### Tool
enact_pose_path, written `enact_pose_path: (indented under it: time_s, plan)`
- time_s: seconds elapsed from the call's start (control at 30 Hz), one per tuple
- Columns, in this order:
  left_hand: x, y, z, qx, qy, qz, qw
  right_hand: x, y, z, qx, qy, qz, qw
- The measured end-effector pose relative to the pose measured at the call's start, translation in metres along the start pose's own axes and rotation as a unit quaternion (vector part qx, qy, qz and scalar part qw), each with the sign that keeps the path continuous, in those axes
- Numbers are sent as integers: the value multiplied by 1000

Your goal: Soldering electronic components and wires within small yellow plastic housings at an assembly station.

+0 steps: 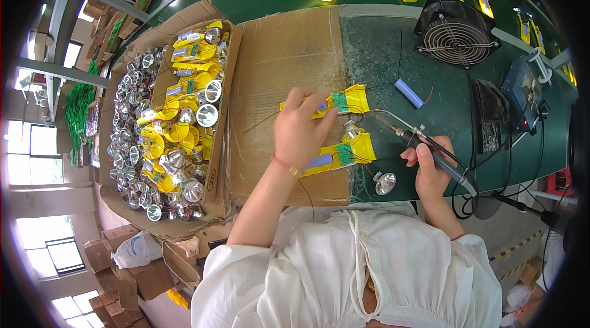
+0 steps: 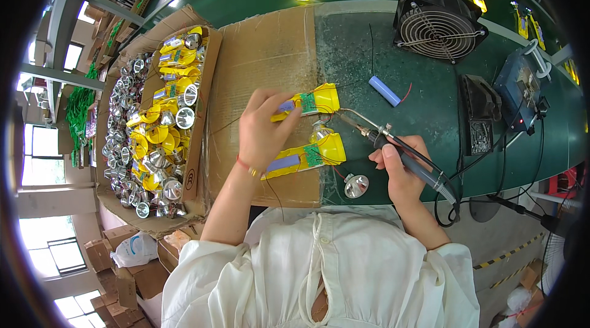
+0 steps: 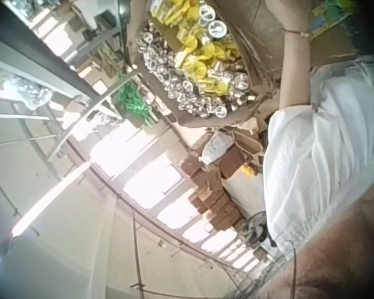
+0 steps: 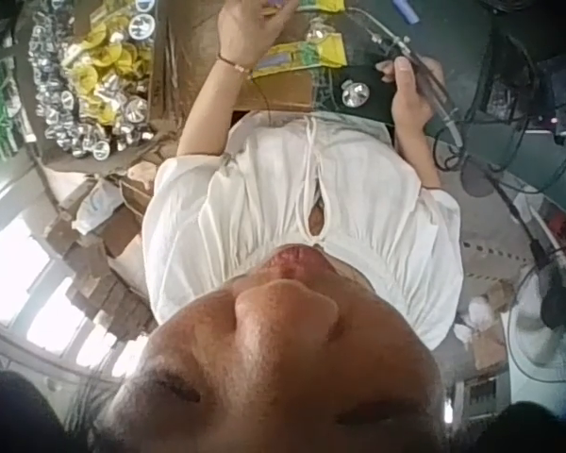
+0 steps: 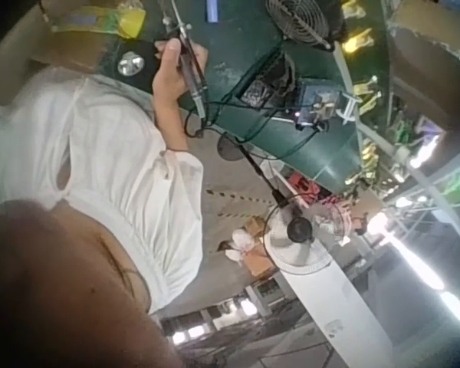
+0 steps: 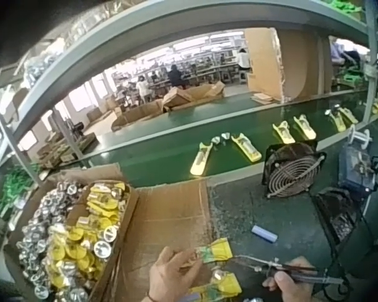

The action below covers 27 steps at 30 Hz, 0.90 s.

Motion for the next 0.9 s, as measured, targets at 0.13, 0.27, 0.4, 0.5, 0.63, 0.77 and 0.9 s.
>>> enact_pose_path:
  time_s: [0.13, 0.27, 0.4, 0.5, 0.63, 0.77, 0.9]
  plan:
    - [-54, -38, 34, 14, -78, -34, 996, 1, -5, 2, 6, -7, 2, 1000]
    - [-61, -70, 74, -68, -95, -164, 979, 2, 4, -1, 4, 6, 21, 1000]
    - [-19, -49, -10, 23, 148, -76, 986, 5, 13, -2, -15, 9, 34, 999]
    - [-7, -21, -12, -2, 158, -61, 985, 6, 20, -2, -27, 17, 36, 999]
    - [-3, 3, -7, 10, 175, -6, 984, 13, 32, 0, -66, -5, 59, 996]
    - [-3, 14, -4, 21, 166, 7, 986, 19, 40, 3, -75, -22, 69, 995]
    - [-5, 17, -6, 46, 162, 16, 986, 26, 43, -1, -72, -18, 67, 995]
Point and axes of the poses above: each hand's wrist, its own x-axis towards the middle knuckle, its own y-axis out of the palm, z = x × y, the point moved 9 cm from there along x, towards the middle knuckle, and after that the axes turned 2 degrees about -z, right-handed, at the moved point
